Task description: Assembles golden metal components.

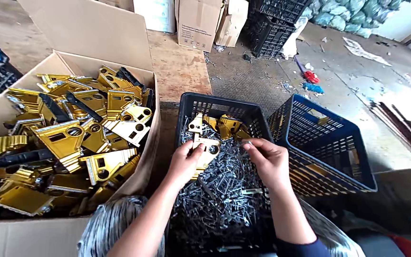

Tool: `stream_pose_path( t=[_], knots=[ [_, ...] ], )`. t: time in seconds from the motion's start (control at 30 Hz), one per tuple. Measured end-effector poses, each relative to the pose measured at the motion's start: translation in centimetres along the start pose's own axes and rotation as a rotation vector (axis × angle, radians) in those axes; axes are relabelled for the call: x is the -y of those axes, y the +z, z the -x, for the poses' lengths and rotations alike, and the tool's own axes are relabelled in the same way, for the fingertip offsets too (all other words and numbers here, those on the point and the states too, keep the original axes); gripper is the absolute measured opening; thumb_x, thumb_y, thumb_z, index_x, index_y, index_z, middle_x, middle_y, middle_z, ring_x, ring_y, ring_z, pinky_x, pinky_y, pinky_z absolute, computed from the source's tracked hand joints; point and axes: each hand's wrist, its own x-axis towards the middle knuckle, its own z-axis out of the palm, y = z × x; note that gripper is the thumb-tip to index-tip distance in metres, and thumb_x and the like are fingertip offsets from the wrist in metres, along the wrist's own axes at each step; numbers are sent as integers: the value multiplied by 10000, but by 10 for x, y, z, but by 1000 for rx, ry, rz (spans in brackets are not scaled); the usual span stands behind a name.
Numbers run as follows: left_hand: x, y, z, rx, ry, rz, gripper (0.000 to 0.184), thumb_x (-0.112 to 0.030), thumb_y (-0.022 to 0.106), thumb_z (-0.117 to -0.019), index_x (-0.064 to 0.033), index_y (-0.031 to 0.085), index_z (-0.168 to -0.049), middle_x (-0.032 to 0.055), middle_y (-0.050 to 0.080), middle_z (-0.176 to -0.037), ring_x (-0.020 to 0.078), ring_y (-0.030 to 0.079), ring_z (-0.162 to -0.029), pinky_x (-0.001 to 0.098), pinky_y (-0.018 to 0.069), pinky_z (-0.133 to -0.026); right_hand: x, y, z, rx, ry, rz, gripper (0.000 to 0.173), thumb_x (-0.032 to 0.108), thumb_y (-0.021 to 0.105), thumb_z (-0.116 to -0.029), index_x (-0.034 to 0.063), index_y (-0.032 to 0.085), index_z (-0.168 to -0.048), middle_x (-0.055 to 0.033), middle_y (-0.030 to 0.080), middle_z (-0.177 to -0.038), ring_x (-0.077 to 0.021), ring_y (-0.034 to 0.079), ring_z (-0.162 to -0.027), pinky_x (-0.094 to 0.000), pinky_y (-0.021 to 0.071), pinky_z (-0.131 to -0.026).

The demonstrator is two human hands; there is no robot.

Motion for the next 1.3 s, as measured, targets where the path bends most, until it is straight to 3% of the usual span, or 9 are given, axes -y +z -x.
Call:
stream_pose_path(
  t=[0.13,0.3,0.4,0.63,0.73,0.83,1.13,1.2,1.3],
  knots=[
    [-2,-1,4,147,-39,164,188,-200,588,-1042,-47,666,-1117,43,686,-997,101,656,-947,312,545,-880,-10,21,-7,-73,-156,-108,146,121,649,-980,66,762,-1054,16,715,-945,-36,631,-780,-214,544,-688],
    [-3,1,7,150,-29,177,236,-247,557,-1060,-50,671,-1122,70,695,-960,143,699,-876,354,610,-809,-28,42,-7,-61,-368,100,179,164,663,-978,31,772,-1028,-27,662,-805,-52,583,-690,-215,510,-626],
    [-1,4,6,49,-6,58,386,-367,470,-1084,-61,679,-1190,45,691,-986,98,654,-938,338,542,-868,-29,48,-2,-43,-462,253,190,183,660,-968,50,793,-997,-45,624,-731,-85,567,-652,-232,489,-601],
    [5,6,1,-57,77,60,304,-308,543,-1056,-102,713,-910,-18,641,-763,77,613,-735,291,513,-707,-33,36,11,195,-160,143,338,187,495,-1047,114,732,-1276,6,611,-927,-34,548,-805,-192,475,-692],
    [3,5,1,-10,77,27,340,-353,480,-1082,-95,695,-1028,7,657,-840,86,638,-797,308,540,-745,-31,36,7,192,-86,44,312,168,535,-1026,128,753,-1245,18,627,-999,-48,571,-914,-203,495,-766],
    [-1,2,3,-23,90,-2,435,-400,379,-1103,-86,679,-1129,21,670,-950,85,643,-905,337,540,-828,-24,34,0,245,-40,-66,301,137,570,-992,90,757,-1224,-47,620,-1271,-104,575,-1160,-266,517,-962],
    [-6,-10,-3,-41,292,6,327,-274,470,-1081,-115,694,-904,-54,617,-742,21,596,-690,213,512,-640,-8,20,-15,426,-43,-104,296,142,615,-980,24,745,-1218,-89,663,-1366,-136,627,-1262,-295,548,-1039],
    [-7,-12,-3,58,284,121,343,-279,442,-1090,-123,695,-919,-52,660,-800,25,639,-764,230,550,-713,-8,19,-20,498,-64,-183,415,255,640,-979,-4,691,-1299,-112,595,-1456,-156,585,-1323,-305,539,-1055],
    [-6,-7,-3,275,258,354,380,-321,429,-1089,-152,687,-866,-31,696,-809,44,674,-754,241,586,-697,-13,26,-31,744,-56,-523,973,572,698,-895,-45,351,-1563,-130,433,-1586,-187,515,-1377,-350,505,-1099]
  ],
)
